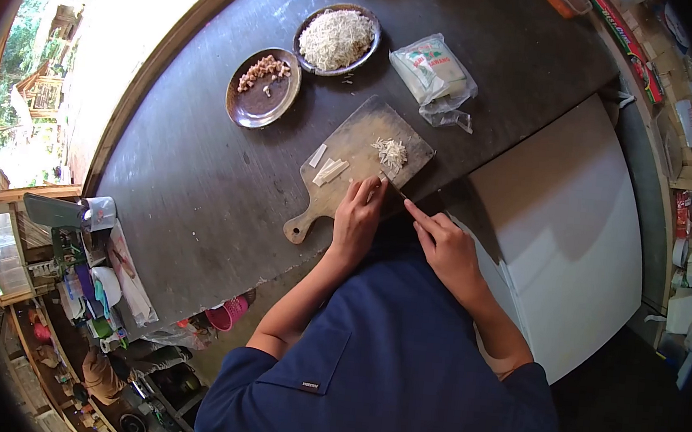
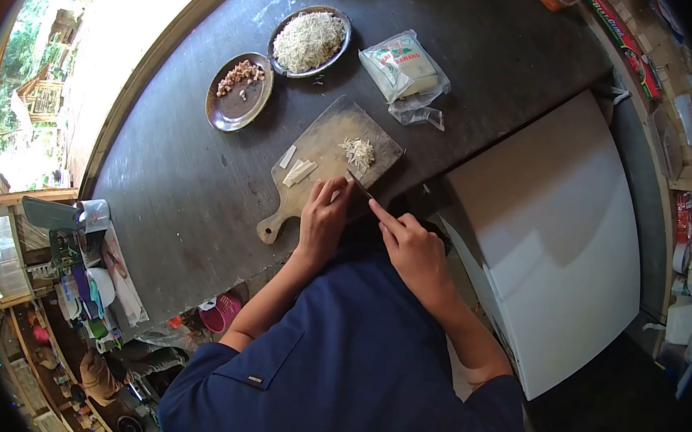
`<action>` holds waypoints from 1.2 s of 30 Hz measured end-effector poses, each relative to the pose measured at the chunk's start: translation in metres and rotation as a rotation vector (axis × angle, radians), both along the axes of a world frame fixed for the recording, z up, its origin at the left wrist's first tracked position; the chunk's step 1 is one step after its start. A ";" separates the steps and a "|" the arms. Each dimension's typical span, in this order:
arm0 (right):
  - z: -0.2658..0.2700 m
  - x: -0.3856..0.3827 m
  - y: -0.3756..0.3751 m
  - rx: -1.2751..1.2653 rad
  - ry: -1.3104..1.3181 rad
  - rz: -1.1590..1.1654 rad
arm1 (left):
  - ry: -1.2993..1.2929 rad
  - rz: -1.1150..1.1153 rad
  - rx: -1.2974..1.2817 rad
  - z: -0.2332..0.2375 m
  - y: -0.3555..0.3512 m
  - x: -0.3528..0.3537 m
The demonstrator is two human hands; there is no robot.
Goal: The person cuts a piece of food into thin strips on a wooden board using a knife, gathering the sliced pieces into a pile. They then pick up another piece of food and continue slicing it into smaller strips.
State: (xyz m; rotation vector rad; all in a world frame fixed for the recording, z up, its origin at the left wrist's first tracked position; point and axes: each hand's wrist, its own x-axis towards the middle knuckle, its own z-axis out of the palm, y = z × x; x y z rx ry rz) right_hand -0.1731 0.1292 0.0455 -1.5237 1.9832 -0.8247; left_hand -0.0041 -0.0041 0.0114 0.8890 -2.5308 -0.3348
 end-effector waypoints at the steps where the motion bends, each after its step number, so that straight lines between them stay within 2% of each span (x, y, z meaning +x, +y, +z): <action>1: 0.002 0.000 0.003 0.016 -0.001 -0.004 | -0.003 0.007 0.007 0.001 0.001 0.001; 8: -0.013 0.003 -0.018 -0.019 0.007 -0.003 | -0.031 -0.010 0.001 -0.001 0.003 0.001; 14: -0.003 0.001 0.005 -0.002 -0.008 -0.014 | -0.049 0.001 -0.061 0.002 0.009 0.001; 19: -0.013 0.001 -0.007 -0.029 -0.013 -0.009 | -0.055 -0.007 -0.099 0.004 0.008 -0.001; 29: -0.003 0.001 0.006 0.010 -0.007 -0.014 | -0.045 0.006 -0.068 -0.001 0.011 0.001; 36: -0.011 0.002 -0.019 -0.043 0.011 0.018 | -0.025 0.011 -0.026 0.000 0.010 0.002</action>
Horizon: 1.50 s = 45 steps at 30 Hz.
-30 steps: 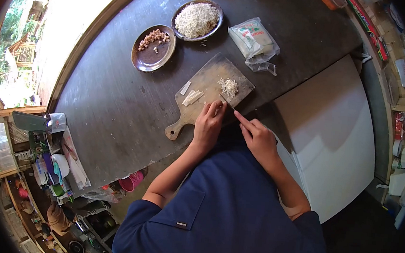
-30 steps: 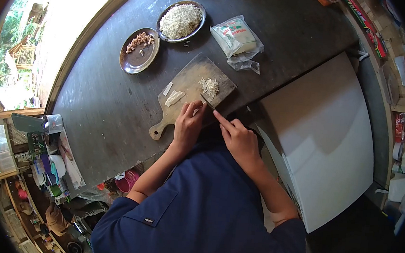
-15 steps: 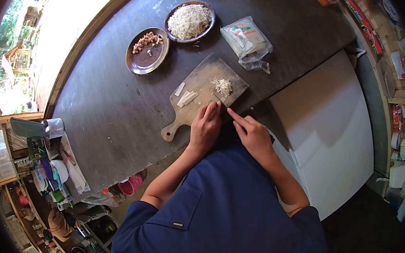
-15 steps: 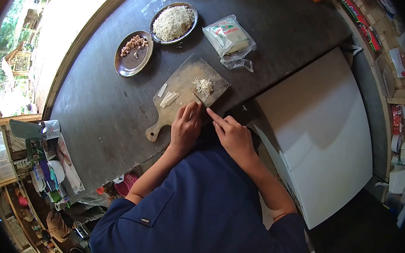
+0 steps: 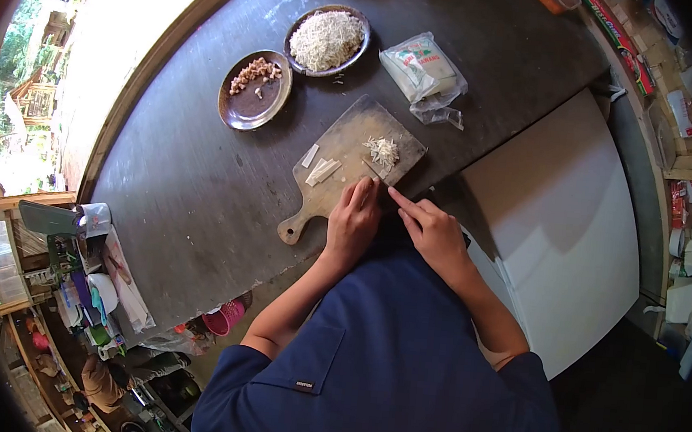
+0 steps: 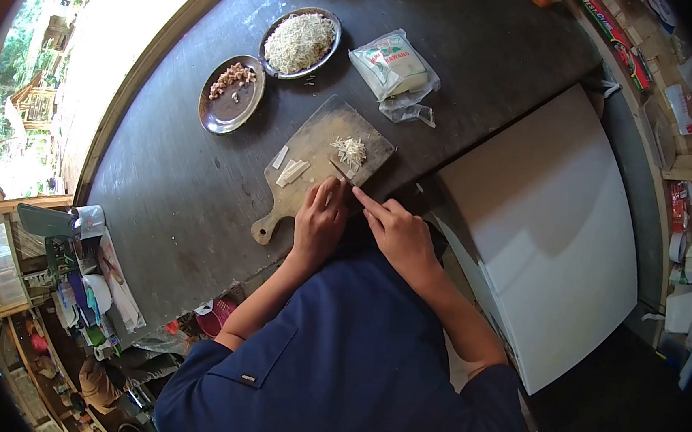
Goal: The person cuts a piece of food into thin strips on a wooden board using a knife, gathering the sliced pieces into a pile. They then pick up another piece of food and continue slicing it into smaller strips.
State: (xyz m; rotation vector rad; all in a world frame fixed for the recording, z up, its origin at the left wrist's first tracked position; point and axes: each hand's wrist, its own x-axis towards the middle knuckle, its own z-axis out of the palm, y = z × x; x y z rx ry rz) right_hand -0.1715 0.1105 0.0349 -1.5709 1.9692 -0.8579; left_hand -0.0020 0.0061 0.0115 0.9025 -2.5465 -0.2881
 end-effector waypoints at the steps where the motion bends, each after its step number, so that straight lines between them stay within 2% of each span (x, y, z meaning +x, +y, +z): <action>1: 0.005 -0.001 0.005 0.009 -0.016 0.002 | 0.002 0.005 -0.005 -0.001 -0.002 -0.001; 6: 0.008 -0.002 0.022 0.068 -0.033 -0.007 | 0.020 -0.003 0.001 -0.002 -0.001 0.000; 13: -0.003 0.004 -0.004 -0.031 -0.004 -0.012 | -0.012 -0.027 -0.107 -0.004 -0.005 0.001; 19: 0.005 0.002 0.022 0.051 -0.009 -0.012 | 0.044 -0.024 -0.034 -0.002 -0.005 0.002; 25: -0.002 0.009 -0.007 -0.003 0.035 -0.024 | 0.057 0.013 0.055 -0.002 0.000 0.000; 32: 0.005 0.007 0.019 0.030 -0.029 -0.036 | 0.007 -0.001 -0.006 -0.001 0.001 0.001; 36: -0.004 0.010 -0.002 -0.006 -0.035 -0.031 | -0.050 -0.033 -0.124 -0.004 -0.002 0.003; 40: 0.000 0.011 -0.005 -0.006 0.020 -0.014 | -0.066 -0.039 -0.139 -0.005 -0.004 0.004; 42: 0.006 0.007 0.008 0.005 0.019 -0.002 | 0.028 -0.006 0.005 -0.003 0.001 0.003; 45: 0.011 0.005 0.020 0.079 -0.013 -0.003 | -0.003 0.004 -0.025 0.001 0.002 0.001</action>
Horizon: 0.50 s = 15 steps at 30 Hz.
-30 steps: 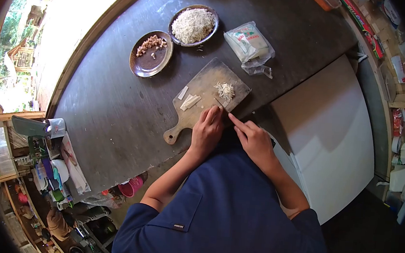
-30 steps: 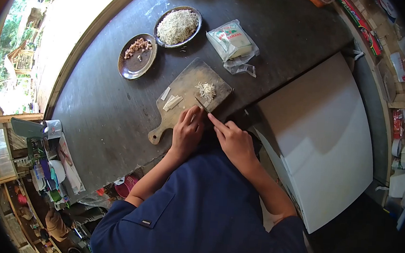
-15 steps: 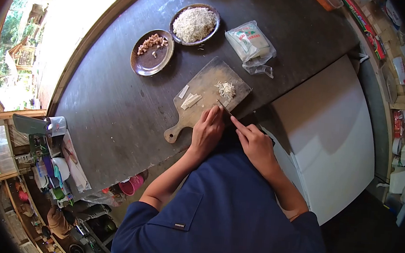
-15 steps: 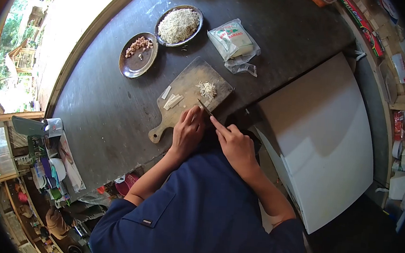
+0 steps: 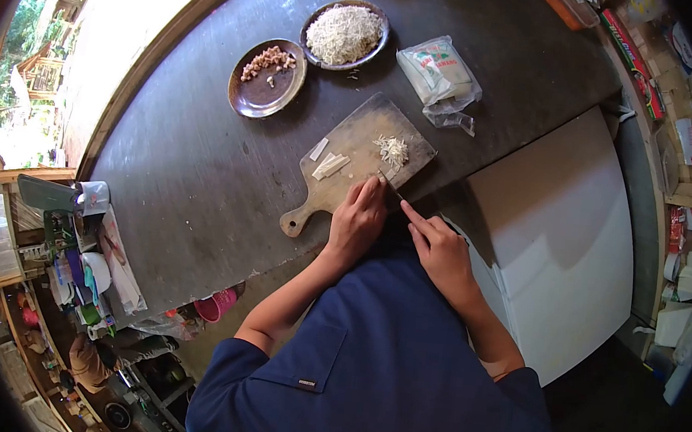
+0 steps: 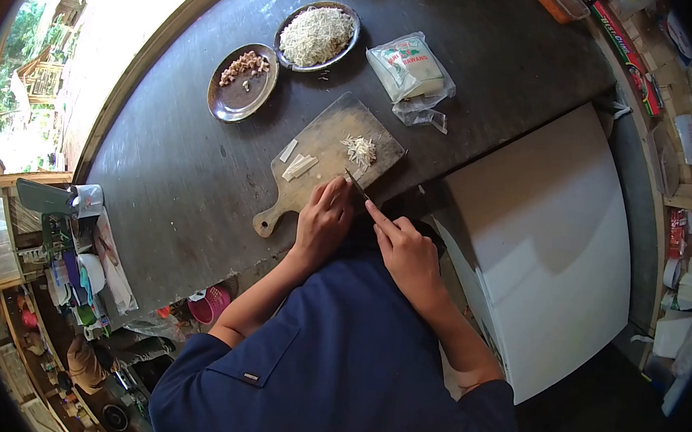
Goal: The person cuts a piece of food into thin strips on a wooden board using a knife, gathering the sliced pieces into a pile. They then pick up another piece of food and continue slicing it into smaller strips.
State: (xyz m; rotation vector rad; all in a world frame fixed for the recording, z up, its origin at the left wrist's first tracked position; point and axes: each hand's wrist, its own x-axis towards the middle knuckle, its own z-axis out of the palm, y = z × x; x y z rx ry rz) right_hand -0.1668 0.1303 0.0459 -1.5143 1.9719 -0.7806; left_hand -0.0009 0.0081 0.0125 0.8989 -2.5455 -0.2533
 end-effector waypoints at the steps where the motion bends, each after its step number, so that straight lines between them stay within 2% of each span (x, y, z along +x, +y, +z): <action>1: -0.004 0.000 -0.002 -0.011 -0.004 -0.002 | 0.001 0.002 0.002 0.000 0.001 0.000; 5: -0.013 0.003 -0.029 -0.076 0.021 0.008 | -0.002 -0.013 -0.024 -0.006 0.000 0.000; 15: -0.012 0.001 -0.013 -0.053 -0.014 0.002 | 0.033 -0.005 -0.008 0.000 0.001 -0.001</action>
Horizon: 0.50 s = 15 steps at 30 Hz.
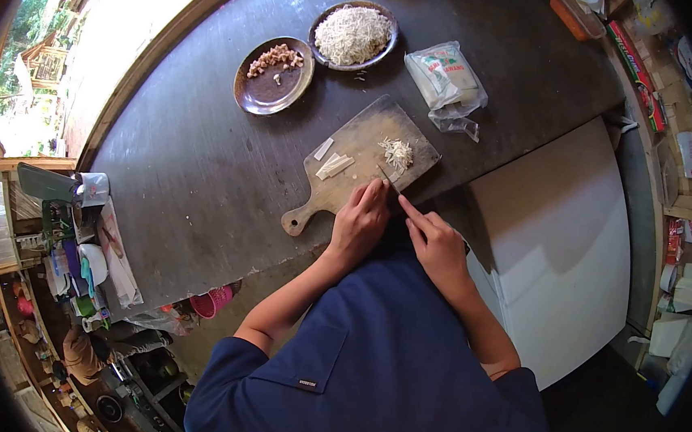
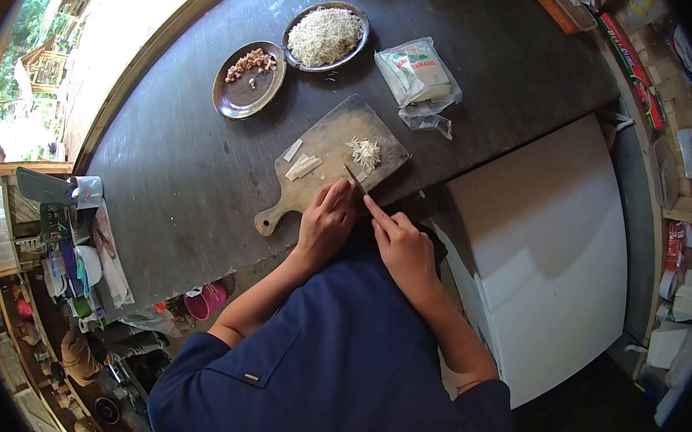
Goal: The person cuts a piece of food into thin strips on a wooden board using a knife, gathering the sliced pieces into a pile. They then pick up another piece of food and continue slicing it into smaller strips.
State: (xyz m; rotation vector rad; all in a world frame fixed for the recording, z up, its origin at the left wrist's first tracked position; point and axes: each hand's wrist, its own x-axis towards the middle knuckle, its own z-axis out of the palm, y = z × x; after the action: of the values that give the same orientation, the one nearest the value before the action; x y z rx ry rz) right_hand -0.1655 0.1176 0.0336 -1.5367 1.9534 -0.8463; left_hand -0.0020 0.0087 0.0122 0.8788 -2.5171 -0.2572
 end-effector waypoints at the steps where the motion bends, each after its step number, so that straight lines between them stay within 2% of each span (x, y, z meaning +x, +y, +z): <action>1: 0.001 0.001 -0.009 -0.002 -0.001 -0.003 | -0.001 -0.003 -0.002 -0.001 -0.001 0.001; 3: 0.004 0.004 -0.025 0.029 0.004 0.005 | -0.073 -0.026 -0.077 -0.006 -0.002 0.003; 7: 0.015 0.003 -0.015 0.038 0.062 0.020 | -0.057 -0.029 -0.082 -0.007 -0.005 0.005; 10: 0.016 0.000 0.004 0.091 0.012 0.018 | -0.095 -0.029 -0.071 -0.005 -0.001 0.004; 15: 0.002 0.005 -0.018 0.010 -0.002 0.004 | -0.080 -0.033 -0.088 -0.010 -0.002 0.005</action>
State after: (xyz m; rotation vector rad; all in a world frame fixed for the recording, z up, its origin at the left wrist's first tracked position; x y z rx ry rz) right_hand -0.1606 0.1000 0.0351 -1.5336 1.9496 -0.8345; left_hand 0.0028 0.0068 0.0023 0.8288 -2.5973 -0.1227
